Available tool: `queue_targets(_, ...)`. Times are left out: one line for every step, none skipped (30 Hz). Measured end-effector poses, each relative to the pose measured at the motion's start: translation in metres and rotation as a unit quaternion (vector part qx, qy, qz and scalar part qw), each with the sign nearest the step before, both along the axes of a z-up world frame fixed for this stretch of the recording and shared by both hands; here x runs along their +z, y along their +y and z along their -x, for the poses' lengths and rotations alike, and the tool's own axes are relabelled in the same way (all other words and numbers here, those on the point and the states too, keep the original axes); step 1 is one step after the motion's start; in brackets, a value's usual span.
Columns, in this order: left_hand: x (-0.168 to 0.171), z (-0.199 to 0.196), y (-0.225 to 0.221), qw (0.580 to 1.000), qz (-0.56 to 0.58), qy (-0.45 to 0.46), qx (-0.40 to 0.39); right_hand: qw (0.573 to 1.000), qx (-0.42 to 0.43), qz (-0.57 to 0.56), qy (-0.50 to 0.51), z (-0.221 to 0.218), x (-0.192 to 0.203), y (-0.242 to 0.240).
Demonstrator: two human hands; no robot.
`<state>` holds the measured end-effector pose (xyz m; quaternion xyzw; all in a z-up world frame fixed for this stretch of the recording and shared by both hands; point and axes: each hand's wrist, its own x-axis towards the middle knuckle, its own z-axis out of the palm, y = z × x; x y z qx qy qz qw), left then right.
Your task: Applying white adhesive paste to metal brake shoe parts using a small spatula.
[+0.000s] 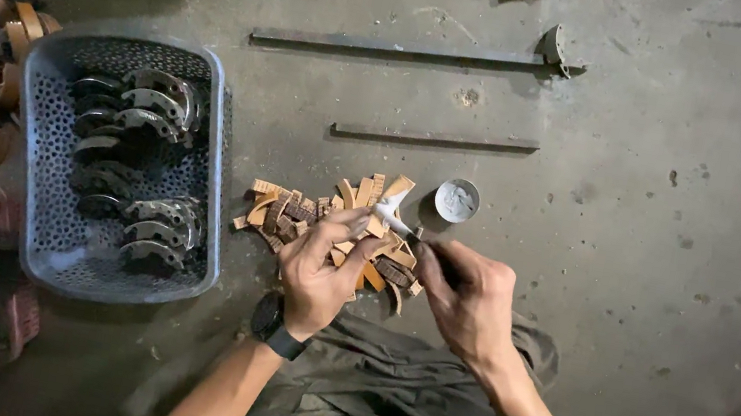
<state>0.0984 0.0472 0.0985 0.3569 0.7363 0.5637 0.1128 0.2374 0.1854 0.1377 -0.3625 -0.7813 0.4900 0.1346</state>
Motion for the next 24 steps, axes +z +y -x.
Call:
queue_targets(0.002, 0.0, 0.001, 1.0, -0.007, 0.02, -0.011, 0.999, 0.014, -0.043, -0.007, 0.004, 0.002, -0.002)
queue_targets(0.002, -0.001, 0.0, 1.0, -0.007, 0.02, -0.012, 0.999, 0.013, -0.042, -0.007, 0.004, -0.002, -0.001)
queue_targets(0.002, -0.001, -0.001, 1.0, -0.004, 0.019, -0.017, 0.999, -0.008, -0.039, 0.003, 0.005, -0.005, 0.0)
queue_targets(0.002, -0.002, -0.002, 1.0, 0.0, 0.018, -0.022, 0.999, -0.028, -0.035, 0.013, 0.006, -0.008, 0.001)
queue_targets(0.0, -0.002, -0.002, 1.0, 0.001, 0.017, -0.023, 0.999, -0.029, -0.034, 0.012, 0.006, -0.009, 0.004)
queue_targets(-0.001, -0.002, -0.003, 0.999, 0.001, 0.018, -0.031, 0.999, -0.04, -0.027, -0.008, 0.006, -0.01, 0.007)
queue_targets(-0.002, -0.003, -0.004, 0.999, 0.002, 0.019, -0.038, 0.998, -0.05, -0.019, -0.028, 0.006, -0.011, 0.01)
queue_targets(-0.003, -0.003, -0.003, 0.999, 0.002, 0.018, -0.038, 0.998, -0.05, -0.019, -0.028, 0.001, -0.017, 0.013)
queue_targets(-0.004, -0.002, -0.003, 0.999, -0.005, 0.01, -0.039, 0.997, -0.067, -0.018, -0.036, -0.003, -0.022, 0.016)
queue_targets(-0.005, -0.002, -0.002, 0.999, -0.011, 0.002, -0.04, 0.995, -0.084, -0.017, -0.043, -0.008, -0.028, 0.019)
queue_targets(-0.004, -0.001, -0.001, 0.999, -0.011, 0.002, -0.04, 0.995, -0.084, -0.016, -0.043, -0.009, -0.024, 0.021)
queue_targets(-0.003, 0.0, 0.0, 0.997, -0.044, -0.052, -0.04, 0.992, -0.123, 0.025, -0.002, -0.011, -0.02, 0.023)
queue_targets(-0.002, 0.0, 0.002, 0.991, -0.077, -0.106, -0.04, 0.984, -0.162, 0.067, 0.039, -0.013, -0.016, 0.026)
queue_targets(-0.013, 0.002, -0.003, 0.991, -0.076, -0.107, -0.04, 0.984, -0.162, 0.068, 0.038, -0.013, -0.015, 0.026)
queue_targets(-0.024, 0.004, -0.008, 0.983, -0.062, -0.163, -0.052, 0.982, -0.156, 0.092, 0.054, -0.014, -0.013, 0.026)
queue_targets(-0.036, 0.005, -0.014, 0.972, -0.048, -0.219, -0.064, 0.979, -0.151, 0.116, 0.07, -0.015, -0.012, 0.026)
queue_targets(-0.044, 0.006, -0.016, 0.972, -0.047, -0.22, -0.064, 0.979, -0.151, 0.117, 0.069, -0.012, -0.013, 0.024)
queue_targets(-0.052, 0.006, -0.019, 0.945, -0.036, -0.311, -0.096, 0.981, -0.108, 0.141, 0.078, -0.009, -0.014, 0.022)
queue_targets(-0.06, 0.007, -0.02, 0.907, -0.026, -0.399, -0.128, 0.98, -0.064, 0.164, 0.088, -0.006, -0.015, 0.021)
queue_targets(-0.062, 0.005, -0.019, 0.907, -0.025, -0.4, -0.129, 0.98, -0.065, 0.164, 0.087, -0.002, -0.017, 0.019)
queue_targets(-0.064, 0.003, -0.019, 0.836, -0.07, -0.52, -0.162, 0.983, -0.031, 0.171, 0.064, 0.002, -0.02, 0.016)
queue_targets(-0.066, 0.001, -0.018, 0.746, -0.114, -0.628, -0.19, 0.983, 0.003, 0.177, 0.04, 0.007, -0.022, 0.013)
queue_targets(-0.065, -0.001, -0.017, 0.746, -0.113, -0.628, -0.19, 0.983, 0.003, 0.178, 0.04, 0.01, -0.024, 0.011)
queue_targets(-0.064, -0.002, -0.015, 0.725, -0.125, -0.649, -0.194, 0.974, -0.006, 0.225, 0.037, 0.013, -0.025, 0.009)
